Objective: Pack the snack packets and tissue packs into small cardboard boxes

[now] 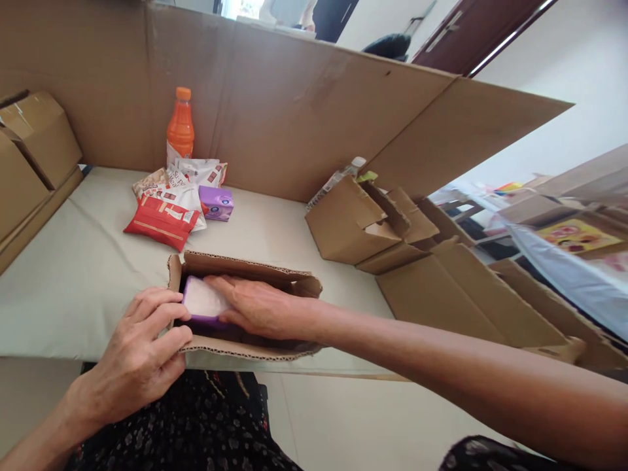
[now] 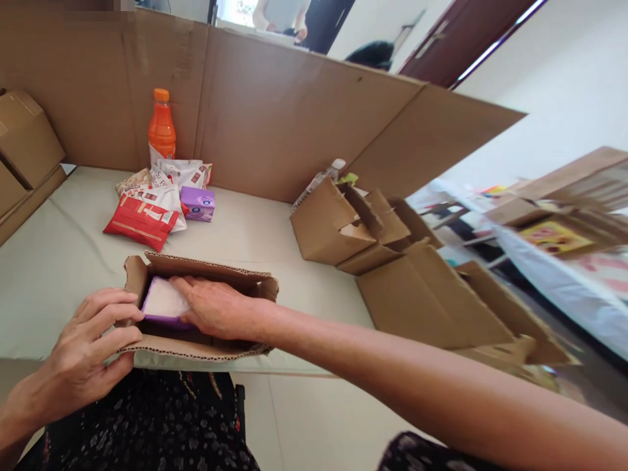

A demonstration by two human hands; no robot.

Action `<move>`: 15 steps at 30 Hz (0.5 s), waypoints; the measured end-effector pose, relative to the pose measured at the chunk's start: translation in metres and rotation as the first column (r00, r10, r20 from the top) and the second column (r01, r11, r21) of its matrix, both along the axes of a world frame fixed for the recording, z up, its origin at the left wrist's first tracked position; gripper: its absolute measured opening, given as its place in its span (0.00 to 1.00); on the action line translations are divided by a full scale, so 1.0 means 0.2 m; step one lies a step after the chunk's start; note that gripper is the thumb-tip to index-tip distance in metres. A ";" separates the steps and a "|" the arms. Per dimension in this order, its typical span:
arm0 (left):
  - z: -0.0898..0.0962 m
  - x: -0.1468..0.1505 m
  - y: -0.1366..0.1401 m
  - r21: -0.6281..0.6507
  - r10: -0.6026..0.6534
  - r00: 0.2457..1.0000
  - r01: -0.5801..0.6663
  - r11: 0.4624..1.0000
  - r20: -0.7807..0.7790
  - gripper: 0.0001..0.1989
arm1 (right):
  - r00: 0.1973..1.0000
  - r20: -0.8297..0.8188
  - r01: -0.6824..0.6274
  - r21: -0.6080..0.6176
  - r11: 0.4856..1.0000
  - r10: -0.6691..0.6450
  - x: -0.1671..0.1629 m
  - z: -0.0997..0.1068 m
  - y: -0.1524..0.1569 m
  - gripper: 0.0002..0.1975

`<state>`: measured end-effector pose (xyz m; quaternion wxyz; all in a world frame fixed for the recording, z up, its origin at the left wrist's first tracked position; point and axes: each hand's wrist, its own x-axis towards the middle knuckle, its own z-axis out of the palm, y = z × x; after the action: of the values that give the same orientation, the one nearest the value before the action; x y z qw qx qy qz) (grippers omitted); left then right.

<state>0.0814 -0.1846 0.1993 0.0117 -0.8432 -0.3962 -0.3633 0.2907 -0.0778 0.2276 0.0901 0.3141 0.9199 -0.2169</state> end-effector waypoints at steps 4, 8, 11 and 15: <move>-0.02 -0.01 -0.01 0.000 0.001 0.999 -0.001 1.000 0.036 0.12 | 0.992 -0.093 -0.064 0.201 0.977 0.084 0.04 0.12 -0.06 0.34; -0.09 0.00 -0.01 0.017 0.020 0.992 -0.022 1.000 0.126 0.12 | 0.896 -0.443 0.194 0.398 0.897 0.002 0.16 0.31 0.08 0.18; -0.15 0.00 -0.01 0.051 0.040 0.982 -0.050 0.997 0.184 0.14 | 0.841 -0.526 0.382 0.405 0.831 -0.130 0.24 0.28 0.44 0.16; -0.22 -0.02 -0.02 0.077 0.073 0.981 -0.088 0.993 0.181 0.14 | 0.908 -0.378 0.312 0.318 0.895 -0.182 0.23 -0.06 1.06 0.38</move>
<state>0.0784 -0.1889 0.1558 0.0269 -0.7893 -0.4138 -0.4528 0.3372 0.1338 0.2161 -0.1589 0.3995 0.8974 -0.0995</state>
